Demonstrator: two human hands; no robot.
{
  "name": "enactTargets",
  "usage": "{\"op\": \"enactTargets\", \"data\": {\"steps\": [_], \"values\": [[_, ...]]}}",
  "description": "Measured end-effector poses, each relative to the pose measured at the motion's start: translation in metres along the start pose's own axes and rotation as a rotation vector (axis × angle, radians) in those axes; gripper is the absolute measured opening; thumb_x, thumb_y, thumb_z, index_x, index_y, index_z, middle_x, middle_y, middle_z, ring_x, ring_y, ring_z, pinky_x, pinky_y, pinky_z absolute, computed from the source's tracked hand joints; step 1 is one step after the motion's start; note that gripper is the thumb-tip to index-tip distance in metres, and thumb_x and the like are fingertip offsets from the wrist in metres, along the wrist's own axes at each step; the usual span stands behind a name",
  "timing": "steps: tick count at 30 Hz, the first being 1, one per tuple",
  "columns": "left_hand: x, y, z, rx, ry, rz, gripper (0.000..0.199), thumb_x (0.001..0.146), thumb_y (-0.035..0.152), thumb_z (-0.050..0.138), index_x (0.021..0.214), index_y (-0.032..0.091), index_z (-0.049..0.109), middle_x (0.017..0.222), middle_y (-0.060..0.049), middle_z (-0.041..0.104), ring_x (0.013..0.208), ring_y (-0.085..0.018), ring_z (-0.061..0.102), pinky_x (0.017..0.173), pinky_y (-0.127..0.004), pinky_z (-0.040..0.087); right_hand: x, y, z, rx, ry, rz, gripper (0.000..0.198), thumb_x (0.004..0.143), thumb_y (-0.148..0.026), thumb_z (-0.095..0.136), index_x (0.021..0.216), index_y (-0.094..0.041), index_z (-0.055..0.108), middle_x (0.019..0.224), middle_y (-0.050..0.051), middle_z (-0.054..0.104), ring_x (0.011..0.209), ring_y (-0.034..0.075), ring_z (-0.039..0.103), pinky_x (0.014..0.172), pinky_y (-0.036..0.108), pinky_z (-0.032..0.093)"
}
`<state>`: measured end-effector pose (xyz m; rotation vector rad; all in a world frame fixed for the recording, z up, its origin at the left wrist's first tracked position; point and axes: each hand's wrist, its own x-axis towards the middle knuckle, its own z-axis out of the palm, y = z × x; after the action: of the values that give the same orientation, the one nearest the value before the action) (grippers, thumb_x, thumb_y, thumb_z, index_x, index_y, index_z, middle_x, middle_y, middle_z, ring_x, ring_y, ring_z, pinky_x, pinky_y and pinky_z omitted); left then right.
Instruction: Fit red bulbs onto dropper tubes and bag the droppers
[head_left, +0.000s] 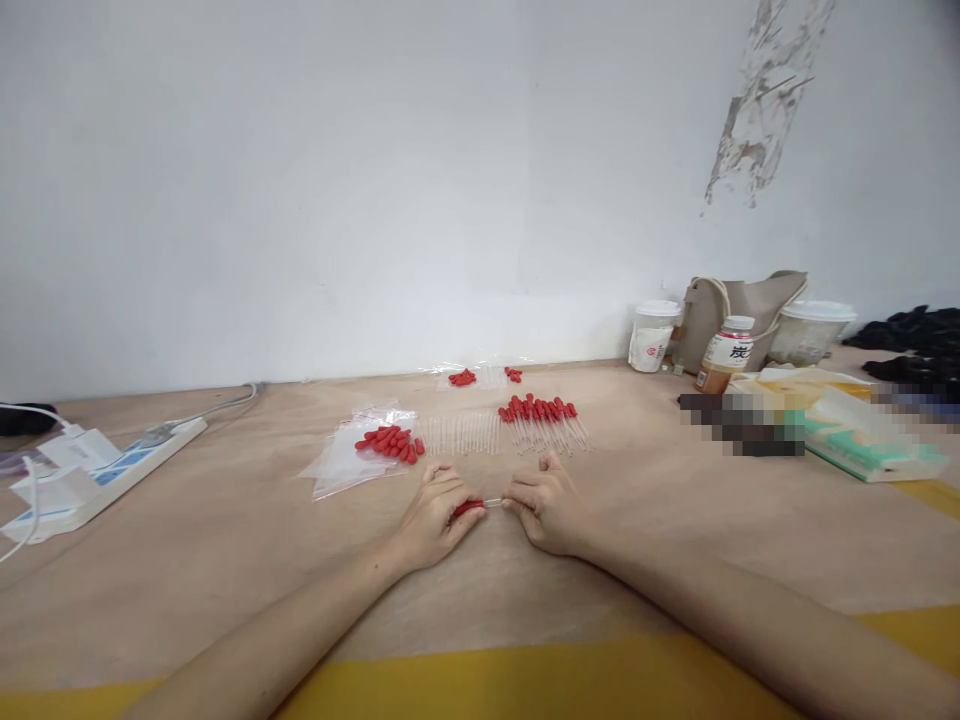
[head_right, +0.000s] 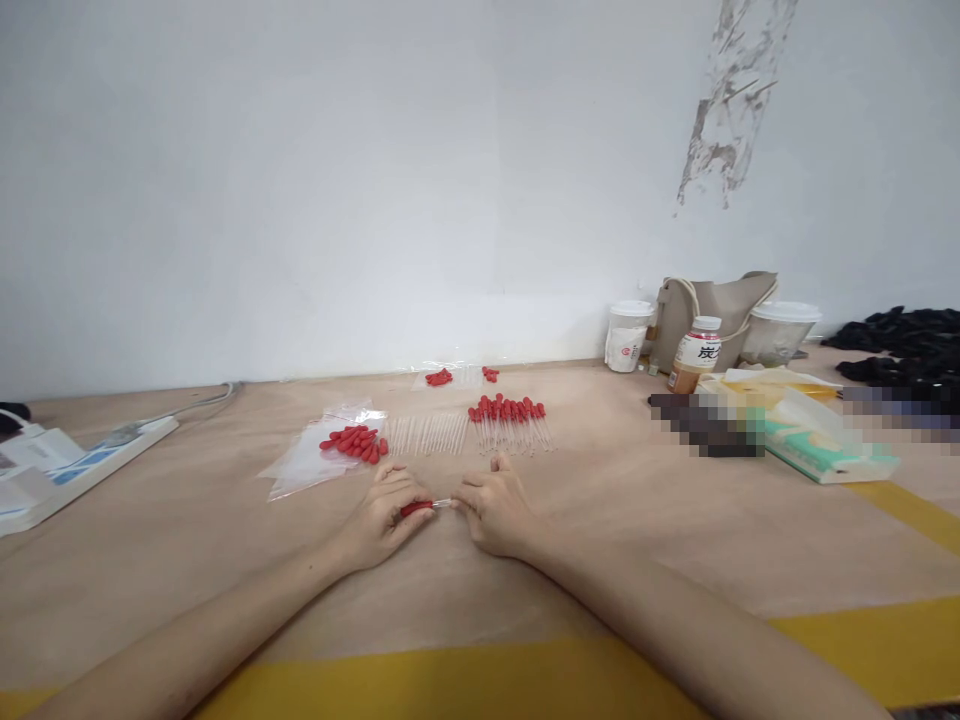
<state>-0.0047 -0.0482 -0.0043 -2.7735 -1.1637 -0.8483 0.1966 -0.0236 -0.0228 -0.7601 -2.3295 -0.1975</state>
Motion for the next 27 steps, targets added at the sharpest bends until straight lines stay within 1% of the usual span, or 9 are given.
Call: {"op": "enactTargets", "data": {"steps": [4,8,10,12,15,18,20,24,27], "values": [[0.002,-0.005,-0.001,0.04,0.03,0.003,0.014,0.083,0.028,0.049,0.077,0.019,0.058,0.07,-0.001,0.061,0.07,-0.015,0.054,0.091,-0.038,0.028,0.003,0.0,-0.005,-0.031,-0.028,0.021,0.02,0.082,-0.019,0.044,0.071,-0.019,0.061,0.065,0.0,0.058,0.06,0.01,0.043,0.07,0.031,0.021],[0.002,-0.011,-0.002,0.056,0.052,0.026,0.016,0.083,0.031,0.051,0.075,0.02,0.06,0.067,0.001,0.061,0.069,-0.014,0.055,0.095,-0.04,0.024,0.005,-0.002,-0.013,-0.157,-0.034,-0.068,0.018,0.082,-0.019,0.045,0.076,-0.02,0.061,0.072,0.002,0.059,0.073,0.014,0.047,0.072,0.033,0.022],[0.0,-0.013,-0.002,0.05,0.065,0.027,0.014,0.082,0.032,0.052,0.082,0.022,0.062,0.071,0.001,0.063,0.073,-0.014,0.056,0.096,-0.04,0.023,0.004,-0.003,-0.016,-0.225,-0.051,-0.108,0.017,0.08,-0.017,0.045,0.076,-0.019,0.061,0.074,0.004,0.06,0.076,0.016,0.047,0.071,0.034,0.022],[-0.002,-0.015,-0.003,0.04,0.097,-0.011,0.021,0.081,0.033,0.054,0.099,0.024,0.059,0.086,-0.002,0.064,0.084,-0.017,0.056,0.095,-0.04,0.027,0.002,-0.001,-0.018,-0.253,-0.062,-0.075,0.016,0.079,-0.017,0.046,0.073,-0.018,0.061,0.074,0.005,0.06,0.076,0.016,0.047,0.071,0.033,0.022],[-0.005,-0.018,-0.005,-0.004,0.127,-0.124,0.042,0.079,0.032,0.055,0.119,0.022,0.046,0.111,-0.008,0.056,0.103,-0.021,0.05,0.091,-0.038,0.035,0.004,0.01,-0.021,-0.197,-0.037,0.173,0.019,0.08,-0.021,0.046,0.07,-0.019,0.062,0.072,0.004,0.062,0.075,0.016,0.05,0.071,0.032,0.023],[-0.007,-0.021,-0.006,-0.076,0.02,-0.185,0.03,0.082,0.03,0.05,0.11,0.021,0.055,0.115,-0.006,0.055,0.104,-0.02,0.051,0.09,-0.034,0.04,0.015,0.028,-0.022,-0.088,-0.015,0.532,0.023,0.078,-0.028,0.046,0.064,-0.02,0.061,0.066,0.001,0.062,0.066,0.013,0.052,0.069,0.029,0.025],[-0.007,-0.021,-0.006,-0.11,-0.07,-0.186,0.027,0.085,0.029,0.045,0.106,0.021,0.059,0.115,-0.005,0.057,0.105,-0.019,0.052,0.091,-0.033,0.04,0.028,0.041,-0.019,-0.05,-0.023,0.699,0.024,0.076,-0.029,0.046,0.059,-0.019,0.06,0.062,0.0,0.062,0.062,0.013,0.052,0.068,0.028,0.027],[-0.006,-0.021,-0.005,-0.148,-0.145,-0.175,0.031,0.088,0.03,0.04,0.113,0.021,0.056,0.116,-0.003,0.057,0.112,-0.018,0.048,0.096,-0.034,0.038,0.057,0.056,-0.003,-0.047,-0.046,0.871,0.025,0.073,-0.033,0.047,0.056,-0.019,0.059,0.061,0.001,0.062,0.064,0.016,0.054,0.074,0.031,0.027],[-0.006,-0.022,-0.005,-0.168,-0.15,-0.156,0.033,0.088,0.031,0.04,0.115,0.022,0.055,0.118,-0.003,0.056,0.113,-0.018,0.047,0.097,-0.035,0.037,0.073,0.058,0.015,-0.109,-0.081,0.914,0.028,0.073,-0.034,0.045,0.058,-0.019,0.061,0.065,0.005,0.063,0.067,0.019,0.056,0.078,0.037,0.025]]}}
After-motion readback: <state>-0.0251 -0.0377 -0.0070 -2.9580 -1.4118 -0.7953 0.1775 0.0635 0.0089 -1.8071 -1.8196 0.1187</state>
